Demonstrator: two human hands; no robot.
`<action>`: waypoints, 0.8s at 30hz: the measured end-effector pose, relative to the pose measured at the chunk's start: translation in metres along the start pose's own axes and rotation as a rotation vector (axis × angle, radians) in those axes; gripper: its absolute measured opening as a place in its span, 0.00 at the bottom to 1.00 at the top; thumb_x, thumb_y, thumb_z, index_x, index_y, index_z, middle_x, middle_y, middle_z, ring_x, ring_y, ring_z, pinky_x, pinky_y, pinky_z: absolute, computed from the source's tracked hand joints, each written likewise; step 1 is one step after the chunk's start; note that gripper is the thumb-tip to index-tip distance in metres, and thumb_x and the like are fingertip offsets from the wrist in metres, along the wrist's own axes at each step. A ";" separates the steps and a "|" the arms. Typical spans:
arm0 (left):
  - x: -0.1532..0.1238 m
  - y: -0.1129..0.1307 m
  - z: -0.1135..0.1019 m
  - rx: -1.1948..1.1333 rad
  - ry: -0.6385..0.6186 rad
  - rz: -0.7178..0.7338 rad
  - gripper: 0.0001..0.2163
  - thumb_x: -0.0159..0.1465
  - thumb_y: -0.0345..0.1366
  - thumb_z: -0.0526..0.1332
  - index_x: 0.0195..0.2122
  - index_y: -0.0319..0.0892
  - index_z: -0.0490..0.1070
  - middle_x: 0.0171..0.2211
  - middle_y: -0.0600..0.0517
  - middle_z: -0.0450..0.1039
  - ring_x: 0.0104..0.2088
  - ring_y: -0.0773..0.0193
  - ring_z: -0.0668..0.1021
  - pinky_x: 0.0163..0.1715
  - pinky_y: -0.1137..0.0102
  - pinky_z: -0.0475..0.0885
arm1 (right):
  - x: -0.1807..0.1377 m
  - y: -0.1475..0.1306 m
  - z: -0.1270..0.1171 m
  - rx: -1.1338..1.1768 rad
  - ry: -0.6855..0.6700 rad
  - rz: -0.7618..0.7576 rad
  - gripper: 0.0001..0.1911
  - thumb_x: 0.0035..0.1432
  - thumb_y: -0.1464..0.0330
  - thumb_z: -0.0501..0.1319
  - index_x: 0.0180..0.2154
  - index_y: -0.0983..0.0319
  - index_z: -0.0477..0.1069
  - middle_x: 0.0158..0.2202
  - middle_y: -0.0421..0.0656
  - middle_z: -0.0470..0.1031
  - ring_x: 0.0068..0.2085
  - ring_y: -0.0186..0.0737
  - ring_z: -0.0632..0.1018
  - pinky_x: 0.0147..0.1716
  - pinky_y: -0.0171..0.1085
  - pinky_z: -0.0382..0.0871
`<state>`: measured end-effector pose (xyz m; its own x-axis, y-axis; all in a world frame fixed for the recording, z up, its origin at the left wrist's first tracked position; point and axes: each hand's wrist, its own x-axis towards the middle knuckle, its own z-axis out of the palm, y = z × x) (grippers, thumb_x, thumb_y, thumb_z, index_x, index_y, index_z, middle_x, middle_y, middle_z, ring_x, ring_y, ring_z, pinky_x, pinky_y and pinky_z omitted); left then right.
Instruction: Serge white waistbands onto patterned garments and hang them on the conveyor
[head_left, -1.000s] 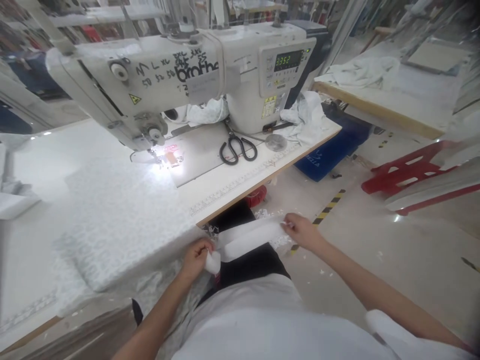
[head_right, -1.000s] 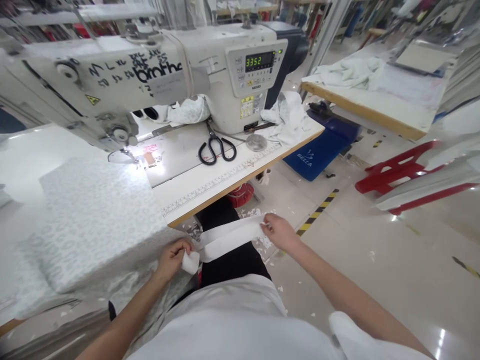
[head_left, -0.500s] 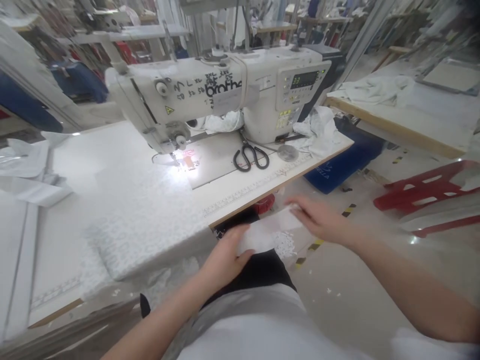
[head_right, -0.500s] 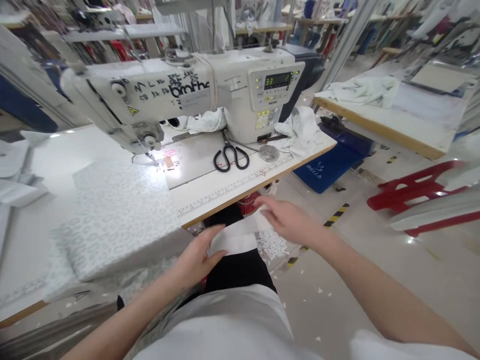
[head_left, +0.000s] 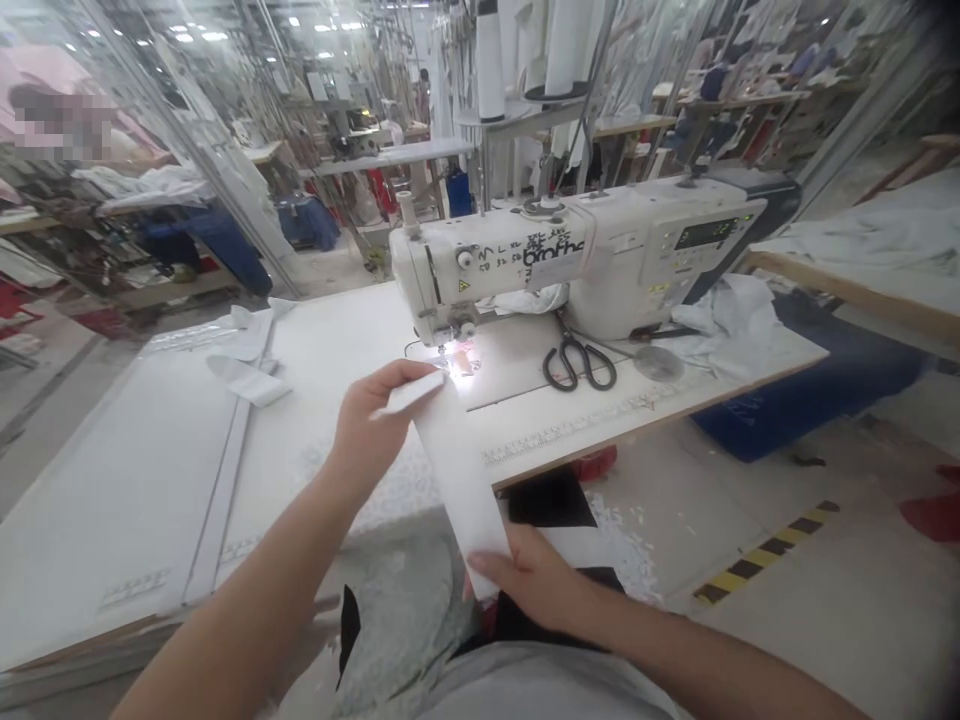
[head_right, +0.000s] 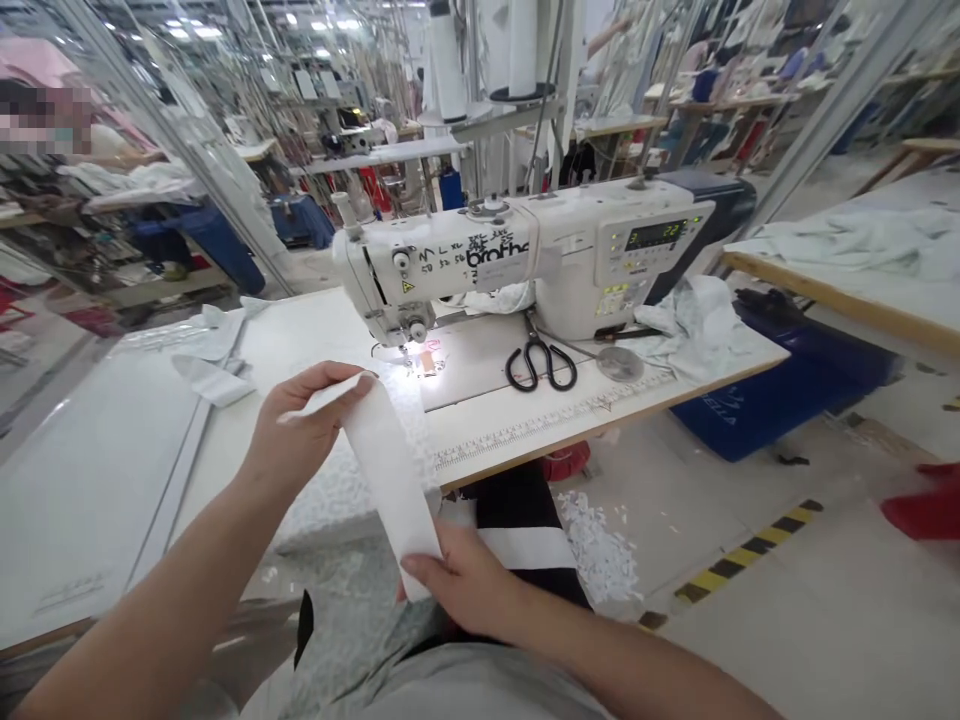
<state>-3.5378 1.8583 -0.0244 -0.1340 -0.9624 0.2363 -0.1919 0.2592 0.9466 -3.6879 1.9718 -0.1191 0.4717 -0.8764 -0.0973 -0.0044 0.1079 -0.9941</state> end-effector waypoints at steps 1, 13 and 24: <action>0.007 -0.012 -0.006 0.051 0.012 -0.048 0.12 0.53 0.41 0.61 0.33 0.39 0.70 0.32 0.50 0.72 0.31 0.64 0.72 0.29 0.72 0.67 | -0.004 0.010 0.007 0.063 0.006 0.047 0.11 0.58 0.64 0.50 0.36 0.65 0.65 0.28 0.42 0.72 0.28 0.36 0.72 0.28 0.34 0.66; 0.073 -0.083 -0.004 0.624 -0.171 -0.004 0.08 0.56 0.38 0.53 0.28 0.40 0.68 0.30 0.50 0.68 0.31 0.62 0.70 0.30 0.69 0.62 | 0.025 0.064 -0.013 -0.396 0.331 -0.187 0.08 0.54 0.68 0.55 0.33 0.63 0.72 0.44 0.47 0.65 0.47 0.43 0.65 0.47 0.40 0.58; 0.063 -0.093 -0.006 0.776 -0.237 0.032 0.08 0.59 0.36 0.50 0.28 0.42 0.66 0.30 0.52 0.68 0.31 0.64 0.70 0.30 0.70 0.62 | 0.005 0.087 -0.008 -0.251 -0.010 -0.112 0.13 0.53 0.65 0.55 0.22 0.66 0.68 0.23 0.39 0.65 0.26 0.32 0.67 0.27 0.29 0.58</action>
<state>-3.5227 1.7733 -0.0966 -0.3361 -0.9334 0.1255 -0.7923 0.3523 0.4982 -3.6928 1.9728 -0.2067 0.4903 -0.8715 0.0131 -0.1694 -0.1101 -0.9794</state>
